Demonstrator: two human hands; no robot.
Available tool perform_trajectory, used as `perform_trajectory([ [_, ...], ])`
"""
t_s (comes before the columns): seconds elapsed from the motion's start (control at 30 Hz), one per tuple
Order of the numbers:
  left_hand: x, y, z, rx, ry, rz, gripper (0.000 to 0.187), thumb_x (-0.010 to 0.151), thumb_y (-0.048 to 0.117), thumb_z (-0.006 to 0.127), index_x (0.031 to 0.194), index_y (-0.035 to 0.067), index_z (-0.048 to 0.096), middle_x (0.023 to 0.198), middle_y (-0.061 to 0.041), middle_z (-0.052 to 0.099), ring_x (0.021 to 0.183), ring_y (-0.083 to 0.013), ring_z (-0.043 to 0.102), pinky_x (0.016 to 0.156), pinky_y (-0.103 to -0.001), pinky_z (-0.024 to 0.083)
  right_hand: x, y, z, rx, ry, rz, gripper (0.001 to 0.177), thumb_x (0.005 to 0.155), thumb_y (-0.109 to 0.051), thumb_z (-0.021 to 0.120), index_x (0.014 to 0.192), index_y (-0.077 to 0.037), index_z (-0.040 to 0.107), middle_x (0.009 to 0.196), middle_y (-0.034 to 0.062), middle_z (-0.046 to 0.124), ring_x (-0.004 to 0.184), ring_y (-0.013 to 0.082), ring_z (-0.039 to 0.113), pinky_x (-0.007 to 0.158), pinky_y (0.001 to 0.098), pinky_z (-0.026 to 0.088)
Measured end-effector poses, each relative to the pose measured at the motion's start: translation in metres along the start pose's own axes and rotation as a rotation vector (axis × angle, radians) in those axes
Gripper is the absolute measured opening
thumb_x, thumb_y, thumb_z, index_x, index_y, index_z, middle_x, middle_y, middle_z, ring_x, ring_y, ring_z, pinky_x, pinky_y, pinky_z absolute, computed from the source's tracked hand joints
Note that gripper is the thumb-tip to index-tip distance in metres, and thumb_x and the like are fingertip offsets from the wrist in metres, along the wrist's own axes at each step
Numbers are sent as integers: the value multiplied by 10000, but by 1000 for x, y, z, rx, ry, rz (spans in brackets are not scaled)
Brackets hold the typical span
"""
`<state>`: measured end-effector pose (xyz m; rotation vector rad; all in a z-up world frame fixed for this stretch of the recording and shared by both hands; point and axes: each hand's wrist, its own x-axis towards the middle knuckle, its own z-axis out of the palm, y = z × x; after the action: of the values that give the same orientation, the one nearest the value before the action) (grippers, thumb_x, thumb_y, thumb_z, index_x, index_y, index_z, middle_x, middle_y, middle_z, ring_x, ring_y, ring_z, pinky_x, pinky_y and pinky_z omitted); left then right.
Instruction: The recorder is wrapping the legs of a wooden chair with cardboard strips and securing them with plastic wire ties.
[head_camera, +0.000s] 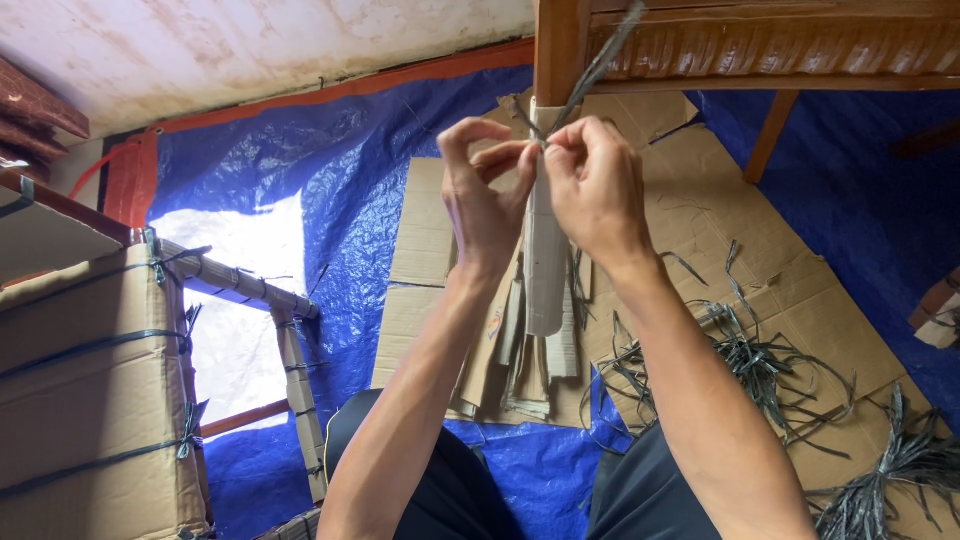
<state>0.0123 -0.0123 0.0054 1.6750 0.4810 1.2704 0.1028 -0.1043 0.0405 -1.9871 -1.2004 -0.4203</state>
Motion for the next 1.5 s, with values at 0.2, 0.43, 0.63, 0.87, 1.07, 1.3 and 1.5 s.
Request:
perform_trajectory([
  [0.2, -12, -5, 4, 94, -5, 236, 333, 888, 48, 813, 1144, 13, 603, 1225, -126, 559, 1074, -254, 687, 930, -333, 613, 3, 11, 1, 542, -184, 348, 122, 1008, -132, 619, 928, -64, 682, 780, 31, 650, 637, 113, 558, 553, 272, 475],
  [0.43, -3, -4, -4, 162, -34, 206, 183, 870, 19, 812, 1026, 52, 724, 1093, -91, 684, 994, -195, 736, 862, -301, 649, 4, -1, -4, 495, -117, 257, 166, 984, -206, 754, 911, -63, 711, 779, 24, 694, 648, 79, 612, 581, 240, 509],
  [0.63, 0, 10, -16, 191, -86, 296, 181, 858, -20, 799, 985, 24, 678, 1072, -105, 692, 963, -225, 744, 860, -320, 631, 6, -16, -4, 362, -24, 180, 110, 914, -96, 816, 891, -60, 714, 826, 17, 670, 661, 90, 592, 582, 248, 505],
  [0.87, 8, -8, -15, 232, -68, 267, 216, 837, -31, 793, 953, 18, 618, 951, -82, 674, 866, -171, 734, 776, -277, 644, -1, 14, 17, 347, 140, 5, 127, 959, -23, 675, 878, -58, 583, 886, 51, 582, 707, 116, 595, 632, 279, 554],
  [1.07, 18, -8, -18, 292, -101, 212, 248, 825, -90, 754, 948, 4, 560, 923, -115, 633, 826, -175, 716, 757, -288, 646, -8, 47, 25, 423, 198, 200, 135, 961, -38, 634, 852, -81, 567, 862, 51, 606, 692, 132, 584, 609, 296, 533],
  [1.3, -6, -74, -37, 199, -148, 44, 192, 908, -10, 655, 1059, -10, 537, 1006, -158, 649, 893, -220, 721, 720, -300, 618, -15, 50, -31, 726, -33, 282, 161, 992, -144, 716, 1064, -65, 594, 962, 37, 647, 719, 81, 606, 587, 217, 565],
  [1.5, -127, -222, -50, 926, -1024, -338, 211, 947, 161, 600, 906, 61, 781, 876, -245, 727, 795, -393, 738, 746, -481, 598, -53, 63, -68, 683, -162, 187, 178, 1146, -145, 688, 1126, 8, 599, 1009, 72, 645, 794, 78, 638, 727, 224, 591],
])
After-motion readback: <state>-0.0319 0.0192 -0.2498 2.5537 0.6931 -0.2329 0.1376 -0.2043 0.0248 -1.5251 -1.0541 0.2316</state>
